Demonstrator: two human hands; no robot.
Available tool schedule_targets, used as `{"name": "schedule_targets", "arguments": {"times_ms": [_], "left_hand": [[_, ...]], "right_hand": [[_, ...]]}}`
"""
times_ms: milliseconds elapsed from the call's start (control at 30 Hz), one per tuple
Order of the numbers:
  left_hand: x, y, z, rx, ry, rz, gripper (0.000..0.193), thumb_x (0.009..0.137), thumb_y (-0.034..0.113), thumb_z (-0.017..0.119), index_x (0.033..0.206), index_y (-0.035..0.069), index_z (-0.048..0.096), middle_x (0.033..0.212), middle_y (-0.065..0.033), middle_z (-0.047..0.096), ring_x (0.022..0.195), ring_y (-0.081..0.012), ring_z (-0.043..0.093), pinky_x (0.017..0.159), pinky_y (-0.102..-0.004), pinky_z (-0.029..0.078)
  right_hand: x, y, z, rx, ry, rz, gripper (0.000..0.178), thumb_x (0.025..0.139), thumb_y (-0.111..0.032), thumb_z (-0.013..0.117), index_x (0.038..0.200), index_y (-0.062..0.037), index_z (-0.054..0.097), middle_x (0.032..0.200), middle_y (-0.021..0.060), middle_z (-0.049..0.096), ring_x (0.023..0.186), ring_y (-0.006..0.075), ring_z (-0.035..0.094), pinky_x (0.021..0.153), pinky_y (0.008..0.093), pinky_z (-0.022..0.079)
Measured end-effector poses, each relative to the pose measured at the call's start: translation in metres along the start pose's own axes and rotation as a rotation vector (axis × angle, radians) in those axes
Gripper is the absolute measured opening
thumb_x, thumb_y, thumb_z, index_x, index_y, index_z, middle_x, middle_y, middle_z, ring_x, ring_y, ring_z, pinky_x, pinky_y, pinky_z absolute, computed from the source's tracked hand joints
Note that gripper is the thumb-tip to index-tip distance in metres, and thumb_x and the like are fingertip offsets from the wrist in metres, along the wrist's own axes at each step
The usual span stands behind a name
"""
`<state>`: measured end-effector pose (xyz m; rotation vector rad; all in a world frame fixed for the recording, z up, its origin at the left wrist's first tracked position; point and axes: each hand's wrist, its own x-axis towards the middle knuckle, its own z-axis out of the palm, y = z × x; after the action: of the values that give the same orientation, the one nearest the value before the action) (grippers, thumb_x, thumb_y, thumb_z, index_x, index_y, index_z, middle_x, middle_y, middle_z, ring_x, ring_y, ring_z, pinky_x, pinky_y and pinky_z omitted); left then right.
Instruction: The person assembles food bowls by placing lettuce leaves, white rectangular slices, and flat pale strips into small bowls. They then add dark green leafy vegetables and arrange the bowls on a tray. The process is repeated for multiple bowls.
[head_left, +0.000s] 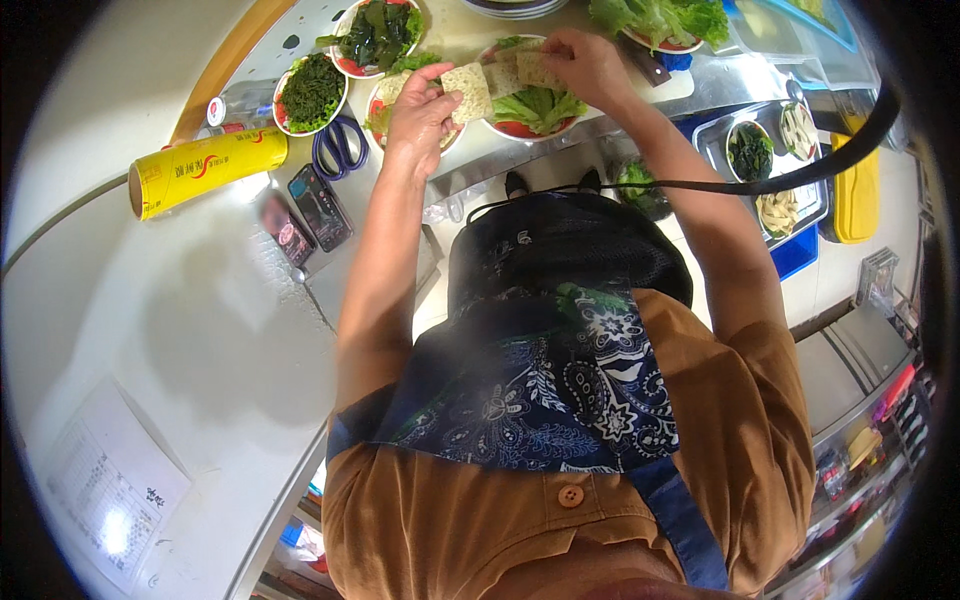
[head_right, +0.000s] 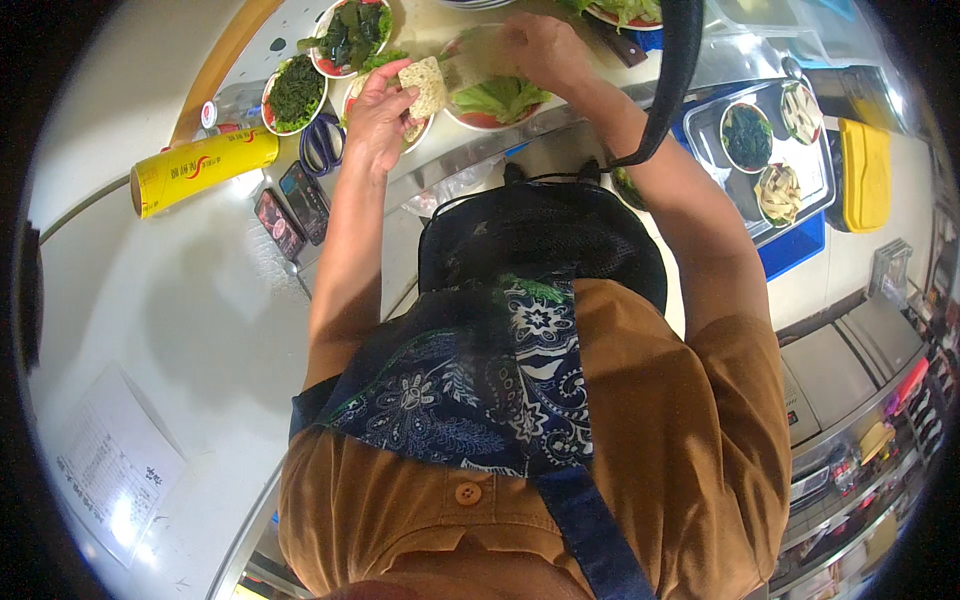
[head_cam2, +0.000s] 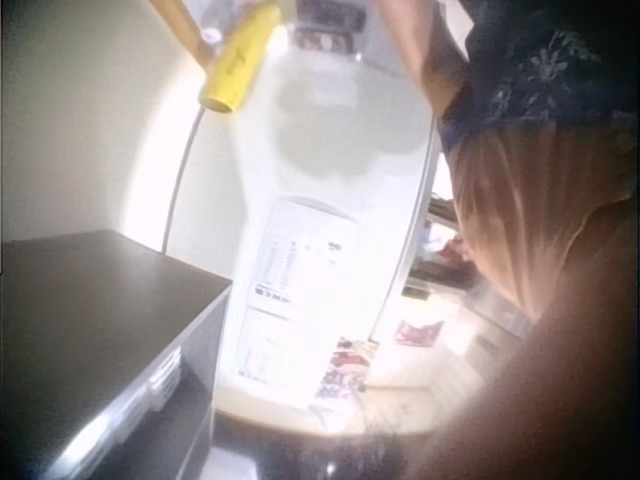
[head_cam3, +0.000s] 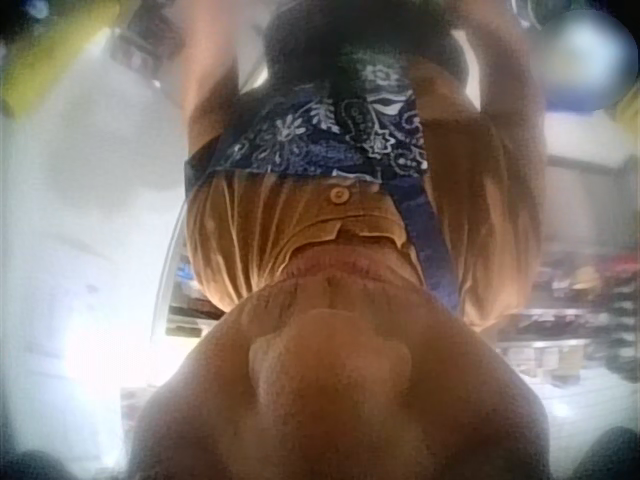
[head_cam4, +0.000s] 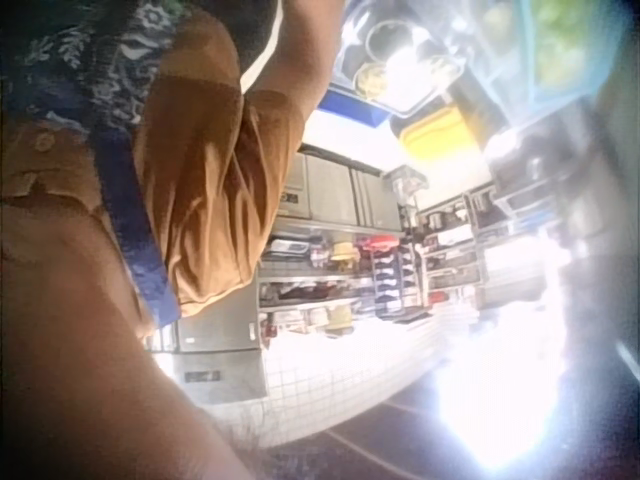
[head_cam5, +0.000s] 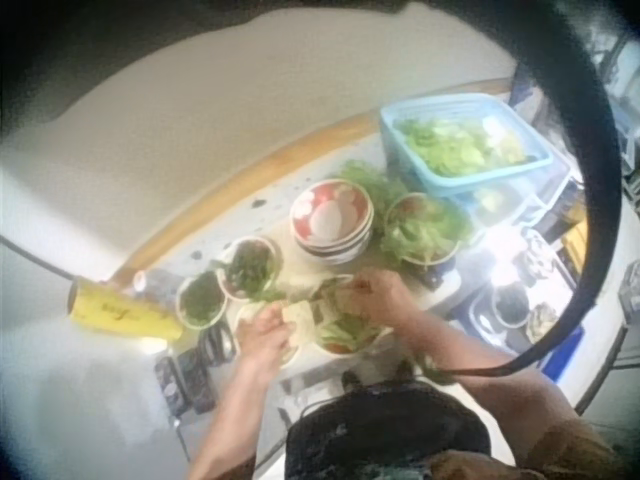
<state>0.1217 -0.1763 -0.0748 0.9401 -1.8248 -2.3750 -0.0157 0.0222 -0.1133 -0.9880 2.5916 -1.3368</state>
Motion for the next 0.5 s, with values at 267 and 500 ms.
{"name": "schedule_targets", "arguments": {"times_ms": [267,500], "left_hand": [[0.0,-0.005,0.002,-0.097,0.006,-0.003,0.029,0.083,-0.004,0.059,0.109,0.007,0.053,0.084,-0.0047,0.056,0.065,-0.0109,0.054,0.055,-0.0267,0.052],[-0.01,-0.018,0.016,-0.275,-0.401,-0.248,0.026,0.091,0.006,0.053,0.116,0.006,0.048,0.095,-0.0147,0.064,0.07,-0.0204,0.064,0.057,-0.0322,0.053]], "right_hand": [[-0.002,-0.019,-0.007,-0.447,-0.078,-0.201,0.029,0.074,-0.017,0.064,0.102,-0.0088,0.063,0.112,0.0135,0.061,0.105,0.0326,0.057,0.088,0.0431,0.045],[-0.022,-0.041,-0.014,0.242,-0.221,-0.466,0.037,0.071,-0.006,0.068,0.107,-0.011,0.063,0.114,0.0099,0.06,0.107,0.0311,0.056,0.091,0.0407,0.044]]}}
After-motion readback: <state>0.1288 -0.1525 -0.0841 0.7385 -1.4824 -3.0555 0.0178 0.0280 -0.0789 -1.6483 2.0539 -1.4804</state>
